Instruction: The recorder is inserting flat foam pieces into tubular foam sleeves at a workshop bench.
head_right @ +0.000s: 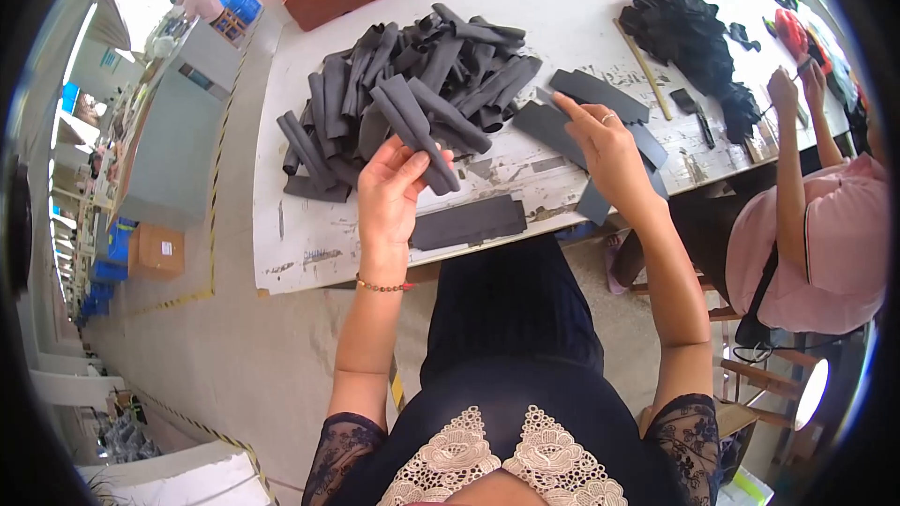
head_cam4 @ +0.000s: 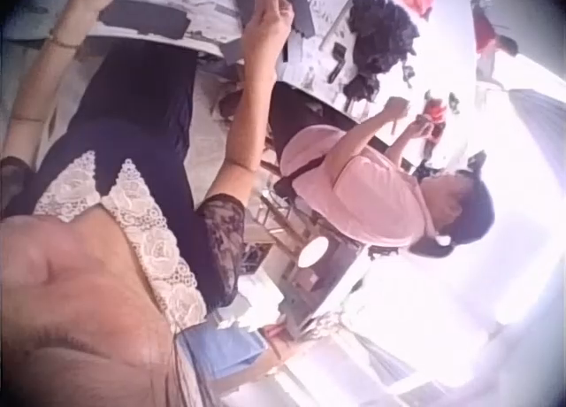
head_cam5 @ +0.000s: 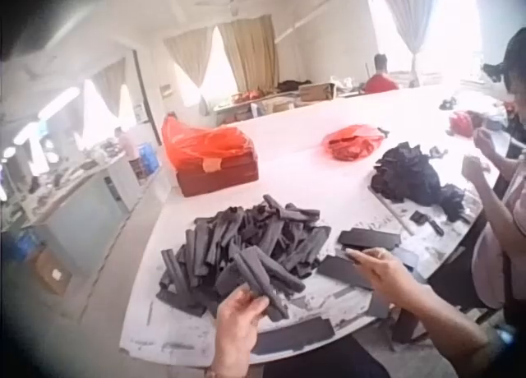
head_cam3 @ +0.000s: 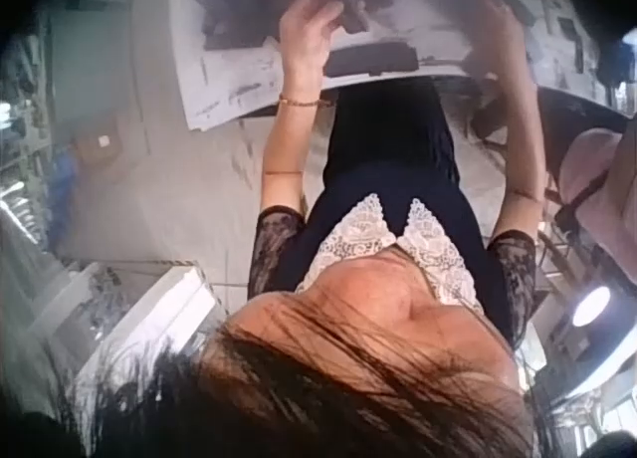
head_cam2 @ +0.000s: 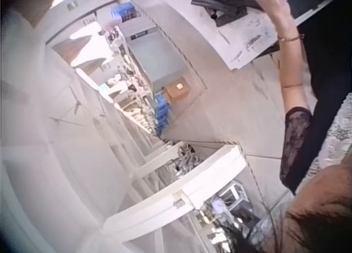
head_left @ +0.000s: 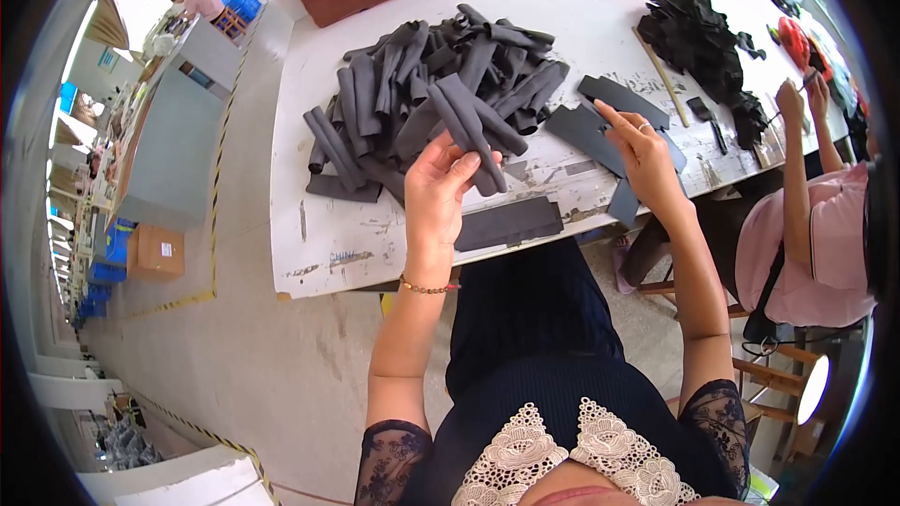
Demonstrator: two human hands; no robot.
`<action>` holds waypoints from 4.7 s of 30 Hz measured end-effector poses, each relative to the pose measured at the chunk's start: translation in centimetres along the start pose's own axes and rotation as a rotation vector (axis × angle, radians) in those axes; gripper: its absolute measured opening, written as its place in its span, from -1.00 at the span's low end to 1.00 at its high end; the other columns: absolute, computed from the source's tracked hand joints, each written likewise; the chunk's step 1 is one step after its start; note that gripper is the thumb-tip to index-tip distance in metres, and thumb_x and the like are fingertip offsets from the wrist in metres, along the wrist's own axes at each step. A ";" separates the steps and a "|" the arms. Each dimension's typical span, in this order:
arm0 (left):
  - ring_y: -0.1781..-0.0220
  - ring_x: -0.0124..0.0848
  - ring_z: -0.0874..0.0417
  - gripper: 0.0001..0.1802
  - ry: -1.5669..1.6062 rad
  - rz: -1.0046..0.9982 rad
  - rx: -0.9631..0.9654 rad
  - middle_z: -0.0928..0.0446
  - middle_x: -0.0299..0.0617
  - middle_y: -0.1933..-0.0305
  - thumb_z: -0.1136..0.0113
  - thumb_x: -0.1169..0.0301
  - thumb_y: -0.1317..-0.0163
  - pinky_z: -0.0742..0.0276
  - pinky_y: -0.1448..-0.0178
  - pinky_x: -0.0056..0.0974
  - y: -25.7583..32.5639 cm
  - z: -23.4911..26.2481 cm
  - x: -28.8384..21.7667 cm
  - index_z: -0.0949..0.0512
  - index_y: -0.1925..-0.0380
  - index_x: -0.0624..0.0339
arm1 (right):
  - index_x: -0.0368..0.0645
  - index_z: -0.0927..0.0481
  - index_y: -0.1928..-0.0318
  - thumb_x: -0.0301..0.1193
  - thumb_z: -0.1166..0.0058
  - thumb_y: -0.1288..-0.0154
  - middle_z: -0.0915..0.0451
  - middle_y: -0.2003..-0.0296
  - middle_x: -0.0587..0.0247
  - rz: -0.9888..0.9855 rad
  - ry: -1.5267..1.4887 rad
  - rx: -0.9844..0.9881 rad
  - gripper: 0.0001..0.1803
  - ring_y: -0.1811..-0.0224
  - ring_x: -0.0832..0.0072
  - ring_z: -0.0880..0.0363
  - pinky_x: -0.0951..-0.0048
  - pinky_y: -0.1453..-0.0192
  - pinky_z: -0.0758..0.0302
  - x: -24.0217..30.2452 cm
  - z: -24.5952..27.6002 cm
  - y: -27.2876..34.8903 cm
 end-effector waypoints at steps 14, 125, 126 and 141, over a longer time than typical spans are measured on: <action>0.24 -0.16 -0.72 -0.80 0.150 0.113 0.046 -0.61 -0.03 0.27 -0.23 0.43 -0.27 -0.69 0.19 -0.21 -4.8 -10.1 1.1 -0.48 0.20 0.30 | -0.18 -0.34 0.50 -0.32 -0.42 -0.06 -0.38 0.16 0.25 -0.106 -0.462 -0.058 -0.57 0.16 0.55 -0.31 0.56 0.06 -0.26 0.4 3.3 4.2; -0.18 -0.11 -0.56 -0.64 0.639 0.044 -0.042 -0.65 -0.14 0.23 -0.05 0.15 -0.40 -0.42 -0.24 -0.17 1.2 -10.1 7.8 -0.51 0.06 0.23 | -0.27 -0.44 0.28 -0.70 -0.19 -0.06 -0.48 0.26 0.05 0.482 -0.129 0.086 -0.77 0.26 0.10 -0.55 0.25 0.25 -0.52 3.1 -2.7 3.6; -0.18 -0.12 -0.56 -0.63 0.642 0.044 -0.032 -0.66 -0.13 0.23 -0.06 0.14 -0.40 -0.42 -0.24 -0.16 1.2 -10.0 7.9 -0.51 0.05 0.23 | -0.27 -0.44 0.28 -0.70 -0.19 -0.06 -0.48 0.26 0.05 0.483 -0.128 0.087 -0.77 0.26 0.10 -0.55 0.25 0.25 -0.52 3.0 -2.6 3.6; 0.15 -0.11 -0.70 -0.82 0.251 -0.298 -0.241 -0.62 0.01 0.18 -0.10 0.45 -0.37 -0.65 -0.08 -0.08 1.5 -3.5 3.5 -0.50 0.16 0.37 | -0.25 -0.56 0.32 -0.53 -0.32 -0.08 -0.47 0.16 0.22 -0.155 -0.661 -0.120 -0.81 0.19 0.41 -0.44 0.43 0.08 -0.40 3.0 -3.3 3.8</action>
Point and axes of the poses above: each hand's wrist, its own y-axis away from the middle knuckle, its own z-axis out of the back of the hand, x = y × z, the point moved 2 cm from there along -y, towards the middle knuckle
